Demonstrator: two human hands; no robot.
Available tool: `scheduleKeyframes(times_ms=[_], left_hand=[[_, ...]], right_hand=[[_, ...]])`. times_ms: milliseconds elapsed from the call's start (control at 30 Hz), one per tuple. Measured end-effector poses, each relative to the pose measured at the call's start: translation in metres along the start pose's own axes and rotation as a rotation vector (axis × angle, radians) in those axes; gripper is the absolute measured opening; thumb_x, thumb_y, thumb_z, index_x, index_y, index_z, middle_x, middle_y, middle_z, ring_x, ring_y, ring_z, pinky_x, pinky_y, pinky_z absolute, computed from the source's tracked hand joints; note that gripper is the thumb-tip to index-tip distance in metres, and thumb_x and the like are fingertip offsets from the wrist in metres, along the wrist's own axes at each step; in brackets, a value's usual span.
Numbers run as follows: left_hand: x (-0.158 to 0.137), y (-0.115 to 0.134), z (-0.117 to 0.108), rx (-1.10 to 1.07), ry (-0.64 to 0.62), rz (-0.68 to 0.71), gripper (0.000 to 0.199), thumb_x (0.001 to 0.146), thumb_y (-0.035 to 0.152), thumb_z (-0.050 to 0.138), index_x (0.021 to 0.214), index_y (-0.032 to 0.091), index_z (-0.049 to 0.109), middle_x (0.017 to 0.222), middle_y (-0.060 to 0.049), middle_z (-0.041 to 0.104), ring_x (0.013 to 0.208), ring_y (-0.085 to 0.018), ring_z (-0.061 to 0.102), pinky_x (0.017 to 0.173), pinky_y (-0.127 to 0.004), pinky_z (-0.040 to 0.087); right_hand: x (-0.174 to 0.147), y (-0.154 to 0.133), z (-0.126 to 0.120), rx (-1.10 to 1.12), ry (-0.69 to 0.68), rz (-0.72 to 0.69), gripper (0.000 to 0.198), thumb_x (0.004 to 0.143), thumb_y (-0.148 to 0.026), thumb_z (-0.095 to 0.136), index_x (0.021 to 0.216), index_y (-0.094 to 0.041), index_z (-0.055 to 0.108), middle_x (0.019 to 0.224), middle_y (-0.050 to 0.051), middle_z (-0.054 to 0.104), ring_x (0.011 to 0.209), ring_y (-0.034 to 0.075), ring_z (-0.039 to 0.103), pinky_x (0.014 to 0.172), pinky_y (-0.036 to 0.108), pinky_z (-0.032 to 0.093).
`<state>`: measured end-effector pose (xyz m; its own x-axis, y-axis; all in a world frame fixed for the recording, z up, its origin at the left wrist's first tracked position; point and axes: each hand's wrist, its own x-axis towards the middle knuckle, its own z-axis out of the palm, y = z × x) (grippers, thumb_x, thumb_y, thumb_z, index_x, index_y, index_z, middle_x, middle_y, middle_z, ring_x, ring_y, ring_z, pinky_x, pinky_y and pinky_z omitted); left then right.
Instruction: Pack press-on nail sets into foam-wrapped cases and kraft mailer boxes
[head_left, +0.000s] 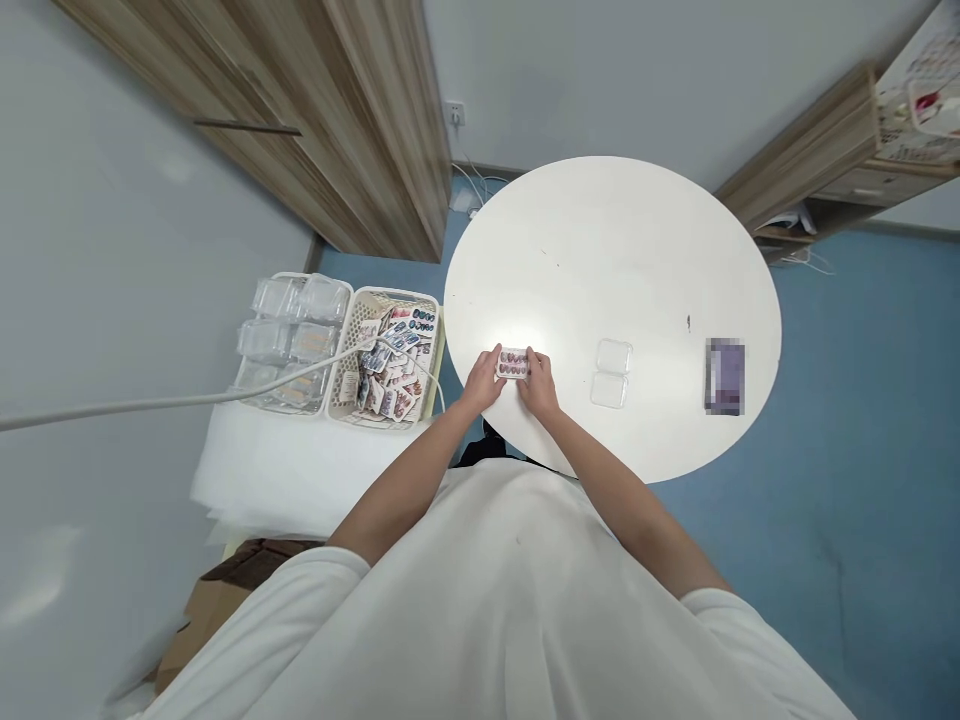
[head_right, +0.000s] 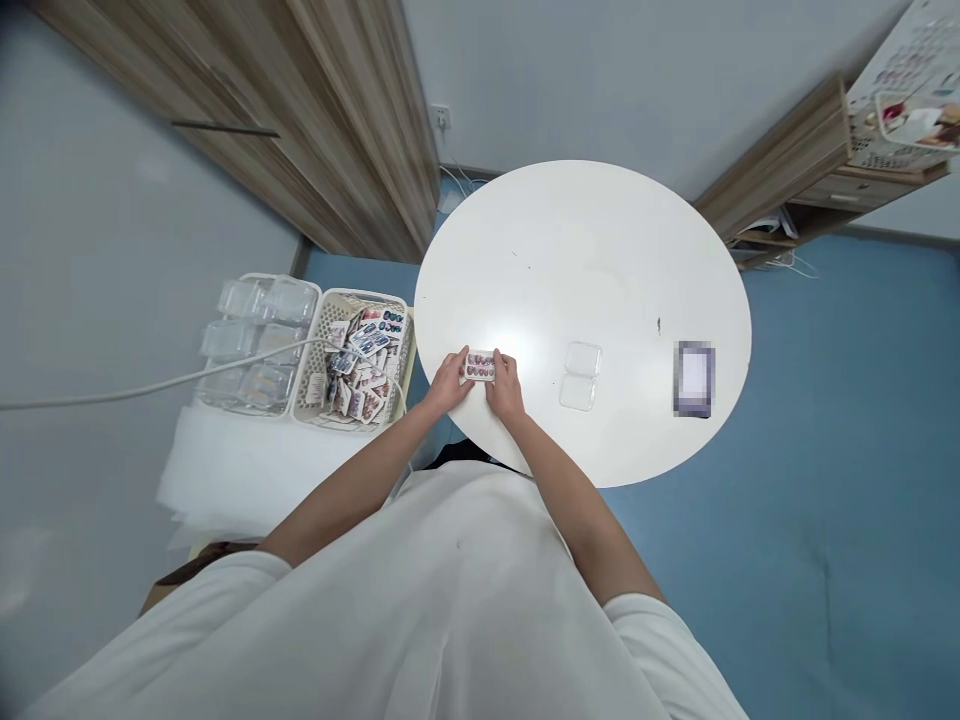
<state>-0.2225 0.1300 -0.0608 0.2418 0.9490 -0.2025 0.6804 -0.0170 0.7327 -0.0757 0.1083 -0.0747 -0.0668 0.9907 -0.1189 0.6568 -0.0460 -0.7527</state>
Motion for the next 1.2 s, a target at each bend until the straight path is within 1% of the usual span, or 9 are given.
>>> scheduleKeyframes(times_ms=[67,167,300,433,567,700,833,1033,1200], left_hand=[[0.000,0.010,0.005,-0.006,-0.016,0.052,0.066,0.074,0.013,0.054,0.135,0.018,0.028,0.102,-0.007,0.049,0.089,-0.018,0.052,0.083,-0.033,0.044],[0.001,0.027,0.015,0.007,-0.059,0.094,0.067,0.074,0.013,0.056,0.135,0.020,0.029,0.100,-0.006,0.049,0.087,-0.017,0.052,0.082,-0.032,0.044],[0.001,0.050,0.036,0.031,-0.138,0.144,0.068,0.073,0.016,0.059,0.134,0.023,0.030,0.099,-0.005,0.050,0.086,-0.017,0.052,0.081,-0.033,0.045],[0.001,0.072,0.063,0.049,-0.207,0.170,0.069,0.072,0.020,0.062,0.133,0.023,0.032,0.104,-0.007,0.049,0.092,-0.019,0.052,0.083,-0.035,0.045],[0.003,0.091,0.087,0.084,-0.241,0.192,0.068,0.069,0.025,0.065,0.131,0.022,0.035,0.110,-0.009,0.047,0.102,-0.023,0.049,0.088,-0.038,0.043],[0.008,0.106,0.104,0.139,-0.251,0.172,0.068,0.069,0.026,0.065,0.131,0.023,0.035,0.115,-0.009,0.044,0.108,-0.024,0.046,0.091,-0.039,0.041],[0.013,0.115,0.115,0.166,-0.244,0.129,0.067,0.068,0.023,0.066,0.129,0.023,0.037,0.115,-0.009,0.043,0.107,-0.026,0.046,0.089,-0.039,0.042],[0.016,0.119,0.122,0.205,-0.251,0.057,0.068,0.068,0.018,0.064,0.130,0.018,0.037,0.116,-0.013,0.043,0.108,-0.028,0.044,0.089,-0.039,0.042],[0.016,0.118,0.127,0.220,-0.246,0.040,0.069,0.070,0.015,0.061,0.132,0.021,0.033,0.117,-0.012,0.043,0.110,-0.027,0.043,0.091,-0.040,0.040]], right_hand=[[-0.006,0.009,-0.016,0.016,0.008,-0.015,0.071,0.075,-0.012,0.045,0.140,-0.022,0.017,0.122,0.011,0.035,0.112,0.022,0.043,0.090,0.038,0.044],[-0.017,0.023,-0.041,0.042,-0.001,-0.011,0.069,0.076,-0.015,0.047,0.139,-0.024,0.020,0.121,0.011,0.036,0.111,0.022,0.044,0.090,0.039,0.045],[-0.036,0.046,-0.075,0.049,-0.010,0.009,0.067,0.075,-0.019,0.051,0.136,-0.025,0.026,0.119,0.009,0.039,0.108,0.022,0.046,0.089,0.040,0.045],[-0.054,0.073,-0.105,-0.005,0.013,-0.003,0.064,0.072,-0.026,0.057,0.131,-0.022,0.034,0.118,0.010,0.041,0.110,0.025,0.043,0.093,0.043,0.041],[-0.067,0.101,-0.126,-0.063,0.026,0.004,0.063,0.068,-0.031,0.062,0.126,-0.022,0.039,0.120,0.011,0.040,0.114,0.029,0.038,0.094,0.047,0.038],[-0.068,0.121,-0.139,-0.079,0.011,0.024,0.064,0.067,-0.032,0.062,0.126,-0.023,0.039,0.122,0.010,0.039,0.113,0.029,0.039,0.092,0.047,0.038],[-0.062,0.131,-0.145,-0.087,-0.025,0.024,0.063,0.067,-0.031,0.062,0.125,-0.023,0.039,0.122,0.010,0.040,0.112,0.029,0.039,0.091,0.046,0.039],[-0.055,0.138,-0.143,-0.116,-0.064,0.008,0.062,0.066,-0.030,0.064,0.123,-0.021,0.042,0.120,0.010,0.043,0.110,0.030,0.040,0.089,0.045,0.039],[-0.053,0.142,-0.142,-0.120,-0.067,0.007,0.062,0.067,-0.032,0.064,0.124,-0.021,0.041,0.121,0.010,0.044,0.109,0.030,0.042,0.089,0.045,0.039]])
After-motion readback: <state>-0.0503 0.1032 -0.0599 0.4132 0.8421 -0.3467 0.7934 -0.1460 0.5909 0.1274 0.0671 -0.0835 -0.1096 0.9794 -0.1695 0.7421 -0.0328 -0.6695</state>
